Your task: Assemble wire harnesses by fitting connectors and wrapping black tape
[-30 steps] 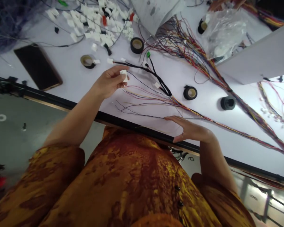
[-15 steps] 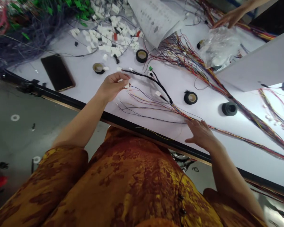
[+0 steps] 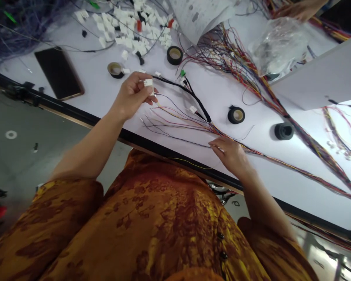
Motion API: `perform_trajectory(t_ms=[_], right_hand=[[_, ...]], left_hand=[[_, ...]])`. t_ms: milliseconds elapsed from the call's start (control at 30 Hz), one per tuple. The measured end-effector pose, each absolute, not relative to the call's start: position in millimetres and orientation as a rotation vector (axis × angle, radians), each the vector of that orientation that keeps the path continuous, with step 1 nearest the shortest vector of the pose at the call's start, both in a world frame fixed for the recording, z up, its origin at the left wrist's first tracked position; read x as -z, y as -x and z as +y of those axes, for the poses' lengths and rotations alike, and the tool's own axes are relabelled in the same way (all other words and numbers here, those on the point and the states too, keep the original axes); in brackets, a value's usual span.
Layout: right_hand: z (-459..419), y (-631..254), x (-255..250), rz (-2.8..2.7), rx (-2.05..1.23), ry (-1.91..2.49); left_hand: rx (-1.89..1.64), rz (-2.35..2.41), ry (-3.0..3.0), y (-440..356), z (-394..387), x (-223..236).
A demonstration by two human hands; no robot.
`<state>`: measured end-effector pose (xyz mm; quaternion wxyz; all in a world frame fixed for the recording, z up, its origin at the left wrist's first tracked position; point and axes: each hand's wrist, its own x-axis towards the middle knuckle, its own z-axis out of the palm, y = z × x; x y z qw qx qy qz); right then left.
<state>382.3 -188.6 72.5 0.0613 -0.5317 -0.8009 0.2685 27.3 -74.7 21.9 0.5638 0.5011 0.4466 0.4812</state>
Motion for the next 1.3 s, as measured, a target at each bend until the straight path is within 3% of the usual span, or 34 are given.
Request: perform_trajectory(t_ms=[233, 400, 867, 1200, 1300], right_hand=[[-178.4, -344.1, -46.0, -2.705, -0.6, 1.619], [-183.7, -332.4, -37.3, -2.757, -0.667, 1.401], [-134.3, -263.2, -15.8, -2.563, -0.489, 1.532], [-83.5, -250.2, -63.2, -1.977, -1.113, 1.184], [-59.6, -237.3, -70.0, -1.854, -1.167, 1.111]], left_hand=[[-1.126, 1.001, -1.111, -18.3, -52.8, 9.8], [-1.078, 1.098, -0.969, -22.2, -42.9, 30.5], [-1.142, 1.131, -0.871, -33.1, -46.0, 18.1], [-1.138, 1.035, -0.889, -41.6, -34.4, 14.0], [-1.145, 0.924, -0.805, -41.7, -36.8, 14.0]])
